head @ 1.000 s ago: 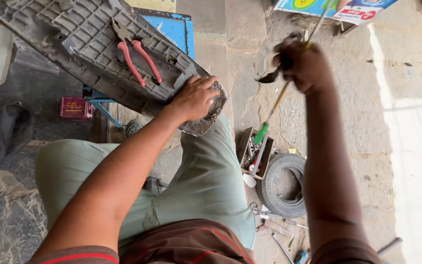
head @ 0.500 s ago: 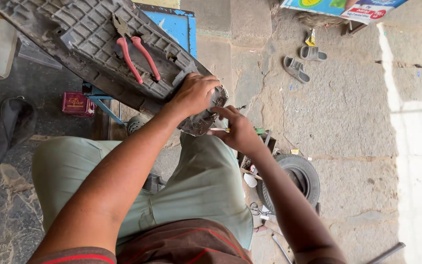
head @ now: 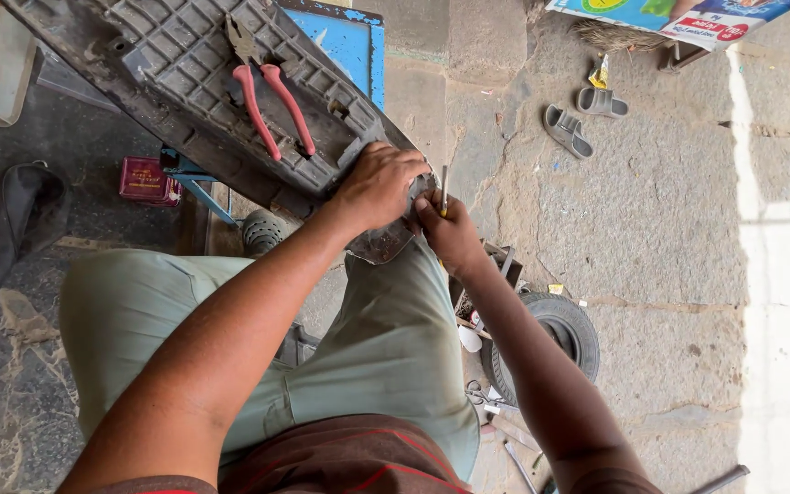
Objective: Removing staples and cover from a motorcycle seat using tools.
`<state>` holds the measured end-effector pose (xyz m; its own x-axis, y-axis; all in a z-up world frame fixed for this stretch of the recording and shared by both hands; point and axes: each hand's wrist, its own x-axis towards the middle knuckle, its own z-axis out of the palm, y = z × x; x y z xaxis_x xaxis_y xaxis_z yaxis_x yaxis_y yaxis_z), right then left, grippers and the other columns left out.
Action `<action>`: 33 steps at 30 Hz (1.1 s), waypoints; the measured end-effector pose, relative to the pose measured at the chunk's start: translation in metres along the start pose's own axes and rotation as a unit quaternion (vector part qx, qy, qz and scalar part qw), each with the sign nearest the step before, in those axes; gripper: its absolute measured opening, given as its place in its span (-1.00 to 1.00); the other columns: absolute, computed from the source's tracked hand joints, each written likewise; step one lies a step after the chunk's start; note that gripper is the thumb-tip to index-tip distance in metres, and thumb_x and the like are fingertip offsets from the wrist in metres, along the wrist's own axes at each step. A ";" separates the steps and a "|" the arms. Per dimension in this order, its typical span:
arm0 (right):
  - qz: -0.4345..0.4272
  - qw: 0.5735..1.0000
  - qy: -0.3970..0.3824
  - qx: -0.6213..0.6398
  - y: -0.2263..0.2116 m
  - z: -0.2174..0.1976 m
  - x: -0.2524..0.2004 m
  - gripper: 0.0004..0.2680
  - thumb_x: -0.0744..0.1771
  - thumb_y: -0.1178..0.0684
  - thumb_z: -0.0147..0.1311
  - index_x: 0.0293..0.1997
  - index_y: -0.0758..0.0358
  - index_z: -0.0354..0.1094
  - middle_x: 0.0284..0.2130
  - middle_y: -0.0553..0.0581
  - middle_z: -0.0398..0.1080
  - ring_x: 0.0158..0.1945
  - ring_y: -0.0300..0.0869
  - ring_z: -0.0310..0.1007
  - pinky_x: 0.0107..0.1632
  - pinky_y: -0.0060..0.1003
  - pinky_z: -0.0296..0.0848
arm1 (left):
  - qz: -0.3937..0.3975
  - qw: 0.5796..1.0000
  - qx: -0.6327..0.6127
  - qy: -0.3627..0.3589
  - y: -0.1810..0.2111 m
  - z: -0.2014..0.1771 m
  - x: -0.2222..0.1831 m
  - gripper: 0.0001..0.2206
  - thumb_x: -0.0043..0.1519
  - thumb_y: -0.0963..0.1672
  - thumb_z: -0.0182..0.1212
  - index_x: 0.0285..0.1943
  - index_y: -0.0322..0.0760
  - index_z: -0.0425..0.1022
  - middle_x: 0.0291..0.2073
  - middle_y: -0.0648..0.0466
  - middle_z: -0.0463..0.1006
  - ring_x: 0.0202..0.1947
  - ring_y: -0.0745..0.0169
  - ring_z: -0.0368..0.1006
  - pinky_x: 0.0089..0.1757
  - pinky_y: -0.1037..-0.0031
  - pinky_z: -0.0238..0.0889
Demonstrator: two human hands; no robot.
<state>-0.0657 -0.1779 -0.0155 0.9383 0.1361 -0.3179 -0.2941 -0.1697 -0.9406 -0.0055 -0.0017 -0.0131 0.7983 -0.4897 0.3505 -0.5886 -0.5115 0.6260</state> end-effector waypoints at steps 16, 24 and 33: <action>0.092 0.985 0.130 0.064 0.005 -0.019 0.022 -0.88 0.40 0.09 0.07 -0.24 0.30 0.44 -0.59 0.05 0.35 -0.68 -0.34 0.14 -0.62 -0.41 0.06 | -0.049 0.993 0.030 -0.108 0.018 -0.022 -0.001 -0.56 0.02 -0.35 0.08 0.07 -0.24 0.61 0.11 0.03 0.54 0.18 0.02 0.38 0.25 0.20 0.00; -0.004 0.991 0.128 -0.036 -0.115 -0.048 0.002 -0.83 0.42 0.05 -0.08 -0.09 0.37 0.35 -0.35 0.16 0.56 -0.66 -0.32 0.26 -0.63 -0.41 0.16 | -0.027 0.997 -0.005 -0.073 0.005 -0.003 -0.007 -0.67 0.30 -0.22 0.07 0.26 -0.31 0.44 0.20 -0.03 0.49 0.22 0.06 0.39 0.27 0.16 0.00; 0.021 0.997 -0.019 0.077 -0.176 0.044 0.078 -0.88 0.37 0.11 0.12 -0.08 0.32 0.36 -0.45 0.07 0.39 -0.63 -0.34 0.13 -0.61 -0.43 0.08 | -0.153 0.913 -0.349 0.143 -0.008 0.005 -0.027 -0.50 0.18 -0.33 -0.02 0.38 -0.41 0.31 0.28 -0.28 0.44 0.30 -0.18 0.40 0.26 0.18 0.23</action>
<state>0.0513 -0.0943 0.1202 0.9174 0.1698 -0.3599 -0.3610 -0.0255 -0.9322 -0.0231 0.0121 -0.0311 0.9715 -0.1428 0.1894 -0.1871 0.0298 0.9819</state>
